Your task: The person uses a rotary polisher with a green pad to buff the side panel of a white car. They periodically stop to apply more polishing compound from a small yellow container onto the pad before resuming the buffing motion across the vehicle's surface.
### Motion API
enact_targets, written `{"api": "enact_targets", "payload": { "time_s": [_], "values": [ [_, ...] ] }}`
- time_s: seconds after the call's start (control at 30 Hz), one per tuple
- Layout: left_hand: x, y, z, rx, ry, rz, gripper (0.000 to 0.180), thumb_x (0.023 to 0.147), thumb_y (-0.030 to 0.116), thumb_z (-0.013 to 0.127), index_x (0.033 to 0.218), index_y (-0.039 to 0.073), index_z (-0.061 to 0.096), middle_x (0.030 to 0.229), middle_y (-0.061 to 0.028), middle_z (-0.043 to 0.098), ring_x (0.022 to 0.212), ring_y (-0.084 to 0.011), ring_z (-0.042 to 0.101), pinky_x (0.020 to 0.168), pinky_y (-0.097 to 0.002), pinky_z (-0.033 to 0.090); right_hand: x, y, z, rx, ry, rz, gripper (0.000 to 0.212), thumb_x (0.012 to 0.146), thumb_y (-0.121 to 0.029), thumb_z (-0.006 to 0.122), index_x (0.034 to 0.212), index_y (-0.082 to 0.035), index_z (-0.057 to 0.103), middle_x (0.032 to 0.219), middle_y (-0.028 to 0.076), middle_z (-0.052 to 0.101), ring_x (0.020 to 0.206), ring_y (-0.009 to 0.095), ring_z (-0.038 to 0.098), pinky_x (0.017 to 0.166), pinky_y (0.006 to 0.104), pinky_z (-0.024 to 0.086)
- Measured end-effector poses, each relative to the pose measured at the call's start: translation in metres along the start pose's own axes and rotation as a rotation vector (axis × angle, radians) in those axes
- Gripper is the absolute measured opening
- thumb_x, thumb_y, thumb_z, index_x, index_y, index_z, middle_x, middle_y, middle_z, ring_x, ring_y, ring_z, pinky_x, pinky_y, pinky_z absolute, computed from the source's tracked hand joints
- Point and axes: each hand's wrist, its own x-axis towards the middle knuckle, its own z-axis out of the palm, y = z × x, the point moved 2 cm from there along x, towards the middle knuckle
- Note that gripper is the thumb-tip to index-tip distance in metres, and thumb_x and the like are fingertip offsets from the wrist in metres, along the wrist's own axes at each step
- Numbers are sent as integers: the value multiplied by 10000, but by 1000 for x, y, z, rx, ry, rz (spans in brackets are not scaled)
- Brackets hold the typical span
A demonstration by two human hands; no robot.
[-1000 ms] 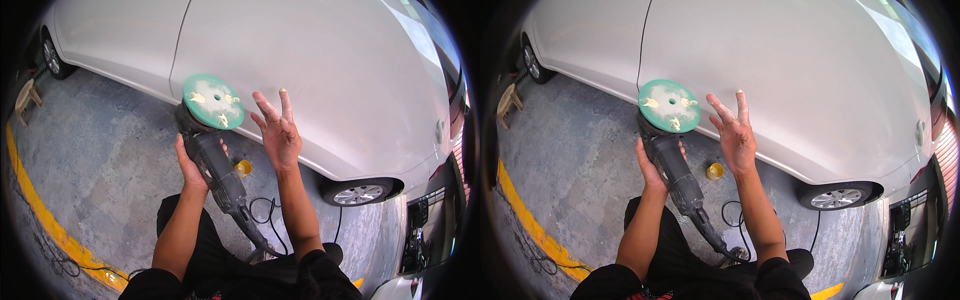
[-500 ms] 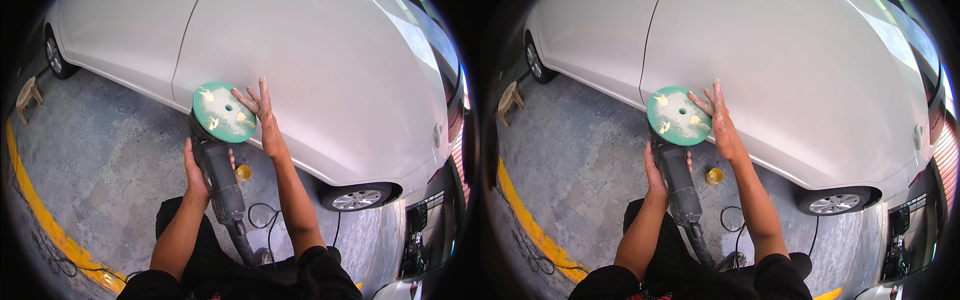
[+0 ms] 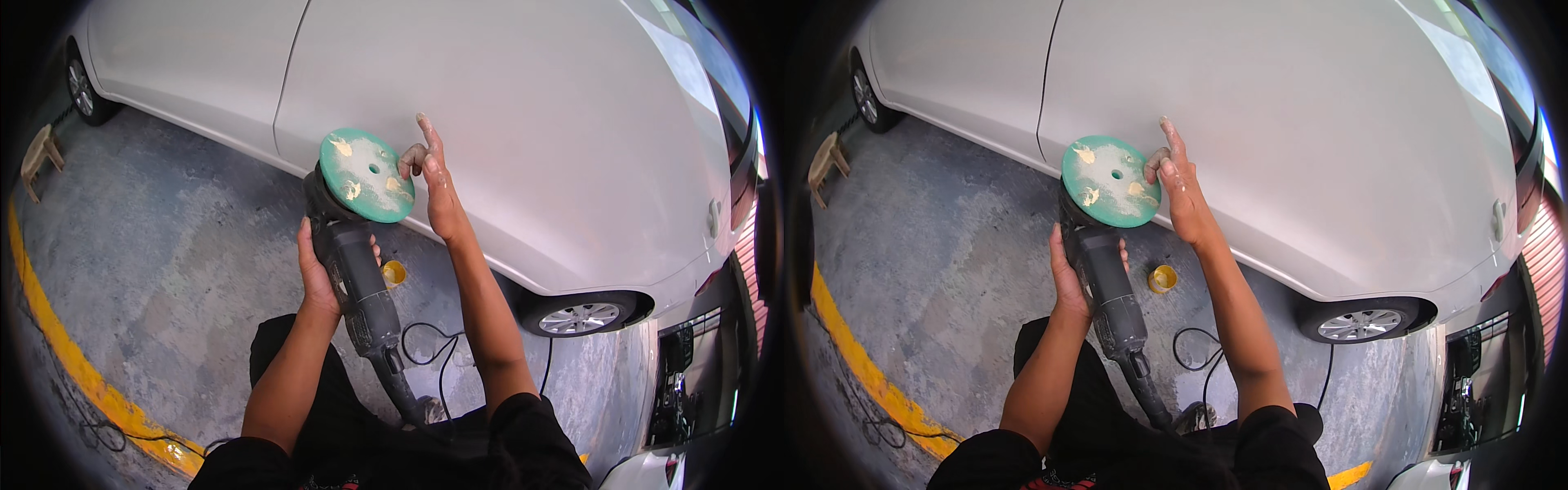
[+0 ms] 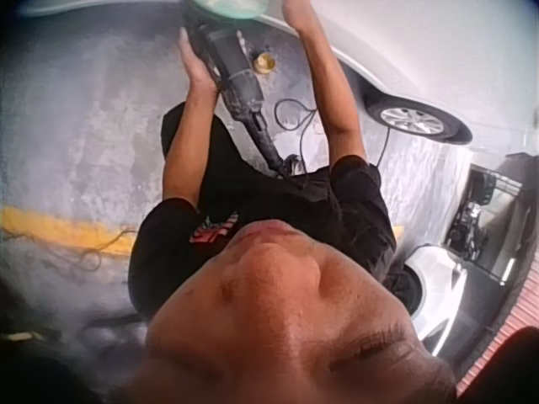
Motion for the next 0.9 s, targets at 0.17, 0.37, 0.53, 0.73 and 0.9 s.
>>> {"api": "enact_targets", "payload": {
  "time_s": [0.17, 0.37, 0.53, 0.73, 0.9],
  "values": [
    [3, 0, -6, -3, 11, 0, 918, 914, 826, 475, 1155, -43, 642, 956, -201, 711, 801, -309, 724, 700, -427, 635, 1, 1, 0, -381, -27, -48, 804, 1037, -540, 344, 1632, 0, 302, 972, 126, 595, 998, 270, 548, 1063, 410, 310],
    [1, -4, -1, -66, 17, -23, 879, 920, 823, 466, 1090, -16, 667, 914, -193, 714, 792, -304, 731, 694, -419, 641, -23, 34, -18, 195, 97, 83, 852, 1028, -637, 304, 1617, -25, 369, 929, 56, 594, 946, 192, 515, 967, 376, 378],
    [5, -2, -5, -13, 17, 14, 896, 925, 832, 434, 1101, -17, 660, 923, -194, 709, 791, -300, 724, 685, -425, 638, -32, 33, -7, 627, 66, 226, 861, 1040, -674, 269, 1603, -41, 418, 1145, 70, 589, 1087, 182, 503, 1027, 380, 370],
    [0, -2, 4, -54, 2, -13, 869, 949, 807, 413, 1106, -11, 662, 925, -183, 706, 790, -292, 722, 684, -414, 634, -48, 42, 9, -36, 57, -5, 784, 1067, -642, 256, 1500, -78, 586, 1233, 118, 579, 1154, 257, 487, 1064, 425, 343],
    [7, 1, -9, -18, 30, 3, 890, 933, 820, 434, 1133, -20, 650, 947, -192, 705, 799, -301, 723, 678, -428, 635, -55, 31, -9, -752, 47, -233, 579, 1086, -530, 347, 1357, -152, 692, 1277, 195, 579, 1189, 353, 499, 1086, 489, 330]
  ]
}}
